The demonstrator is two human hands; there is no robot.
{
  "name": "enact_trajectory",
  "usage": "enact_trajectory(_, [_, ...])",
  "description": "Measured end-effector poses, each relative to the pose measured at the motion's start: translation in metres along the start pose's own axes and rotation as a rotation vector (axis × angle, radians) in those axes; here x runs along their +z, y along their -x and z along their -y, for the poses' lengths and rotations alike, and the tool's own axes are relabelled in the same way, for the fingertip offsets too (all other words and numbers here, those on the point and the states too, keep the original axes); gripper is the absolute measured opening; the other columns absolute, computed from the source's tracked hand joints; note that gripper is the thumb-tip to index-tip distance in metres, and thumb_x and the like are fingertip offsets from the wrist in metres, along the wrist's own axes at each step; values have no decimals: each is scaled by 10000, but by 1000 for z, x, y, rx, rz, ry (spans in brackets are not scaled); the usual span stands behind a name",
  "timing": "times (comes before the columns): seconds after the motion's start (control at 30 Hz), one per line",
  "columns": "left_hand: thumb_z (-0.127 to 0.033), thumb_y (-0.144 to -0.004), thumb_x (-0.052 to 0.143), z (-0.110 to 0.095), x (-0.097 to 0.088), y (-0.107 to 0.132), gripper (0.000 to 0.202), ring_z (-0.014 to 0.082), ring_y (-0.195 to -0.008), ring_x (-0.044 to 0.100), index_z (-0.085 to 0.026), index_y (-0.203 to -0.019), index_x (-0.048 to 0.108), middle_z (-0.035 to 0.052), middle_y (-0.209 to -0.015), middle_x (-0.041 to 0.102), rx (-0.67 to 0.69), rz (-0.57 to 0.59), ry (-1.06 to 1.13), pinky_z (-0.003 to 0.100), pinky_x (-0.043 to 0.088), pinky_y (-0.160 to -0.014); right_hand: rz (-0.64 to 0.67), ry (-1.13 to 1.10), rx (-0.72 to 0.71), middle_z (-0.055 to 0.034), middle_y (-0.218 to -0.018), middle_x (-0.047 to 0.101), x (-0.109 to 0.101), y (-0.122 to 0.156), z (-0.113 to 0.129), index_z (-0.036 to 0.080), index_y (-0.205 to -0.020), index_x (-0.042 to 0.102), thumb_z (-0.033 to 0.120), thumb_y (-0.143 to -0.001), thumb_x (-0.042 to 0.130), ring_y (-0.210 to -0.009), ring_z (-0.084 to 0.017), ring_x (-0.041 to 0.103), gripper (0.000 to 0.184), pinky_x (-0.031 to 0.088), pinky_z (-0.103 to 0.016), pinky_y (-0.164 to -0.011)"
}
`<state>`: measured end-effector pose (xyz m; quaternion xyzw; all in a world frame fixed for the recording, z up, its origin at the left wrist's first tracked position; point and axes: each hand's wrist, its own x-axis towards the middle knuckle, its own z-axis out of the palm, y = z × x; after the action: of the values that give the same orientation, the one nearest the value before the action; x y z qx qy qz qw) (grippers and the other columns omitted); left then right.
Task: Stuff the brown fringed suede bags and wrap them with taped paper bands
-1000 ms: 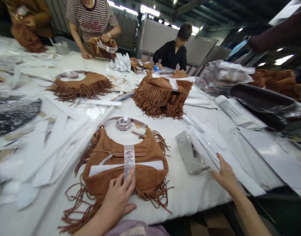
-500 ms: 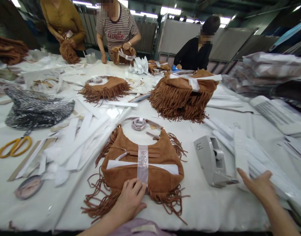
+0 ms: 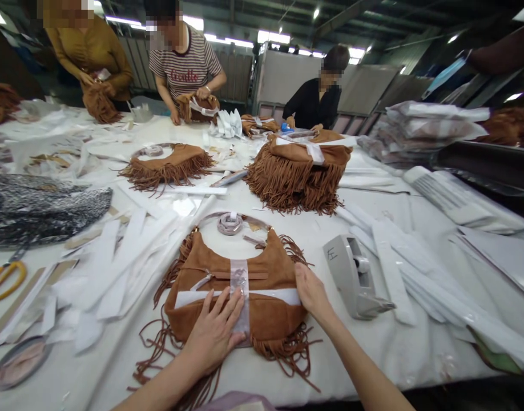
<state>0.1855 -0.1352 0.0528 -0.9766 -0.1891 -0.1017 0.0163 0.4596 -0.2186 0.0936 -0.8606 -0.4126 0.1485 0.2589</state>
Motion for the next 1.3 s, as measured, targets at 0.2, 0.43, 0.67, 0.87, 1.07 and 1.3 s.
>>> enact_trajectory(0.2, [-448, -901, 437, -1, 8, 5, 599, 291, -1373, 275, -235, -1447, 315, 63, -1495, 341, -5, -24, 7, 520, 188, -1106, 150, -70, -42, -69, -827, 646, 6, -16, -19, 185, -818, 554, 525, -933, 232, -787, -207, 584, 483, 447, -318, -741])
enact_trajectory(0.43, [-449, -909, 405, -1, 12, 4, 568, 309, -1347, 309, -231, -1432, 358, 67, -1491, 344, 14, 1, 11, 526, 213, -1079, 218, -190, -7, -27, -749, 629, -8, 12, -44, 161, -766, 596, 580, -858, 412, -710, -170, 547, 467, 425, -257, -632])
enact_trajectory(0.67, [-441, -902, 401, 0, 21, 8, 606, 326, -1341, 305, -188, -1446, 326, 87, -1497, 323, 57, -2, -3, 544, 217, -1063, 159, -336, 111, -2, -584, 551, 1, 30, -52, 147, -775, 602, 594, -886, 302, -494, -135, 481, 550, 393, -238, -460])
enact_trajectory(0.87, [-414, -891, 472, 1, 12, 10, 630, 320, -1351, 303, -222, -1461, 283, 106, -1493, 332, 30, -80, 43, 532, 224, -1081, -39, -369, 164, -82, -804, 654, -9, 47, -48, 147, -979, 604, 487, -930, 270, -690, -182, 591, 479, 486, -290, -613])
enact_trajectory(1.07, [-417, -888, 519, 31, -9, 43, 631, 280, -1260, 429, -208, -1438, 290, 128, -1395, 444, -630, -382, 207, 482, 362, -1043, -239, -112, -134, -74, -867, 585, 4, 50, -33, 203, -898, 650, 540, -874, 436, -781, -204, 574, 399, 463, -352, -775])
enact_trajectory(1.3, [-490, -860, 527, 53, -4, 63, 516, 275, -1148, 518, -207, -1292, 506, 103, -1256, 565, -825, -395, 401, 451, 428, -990, -299, -71, -78, -68, -790, 588, 21, 38, -34, 204, -797, 641, 664, -800, 430, -688, -206, 567, 506, 451, -357, -701])
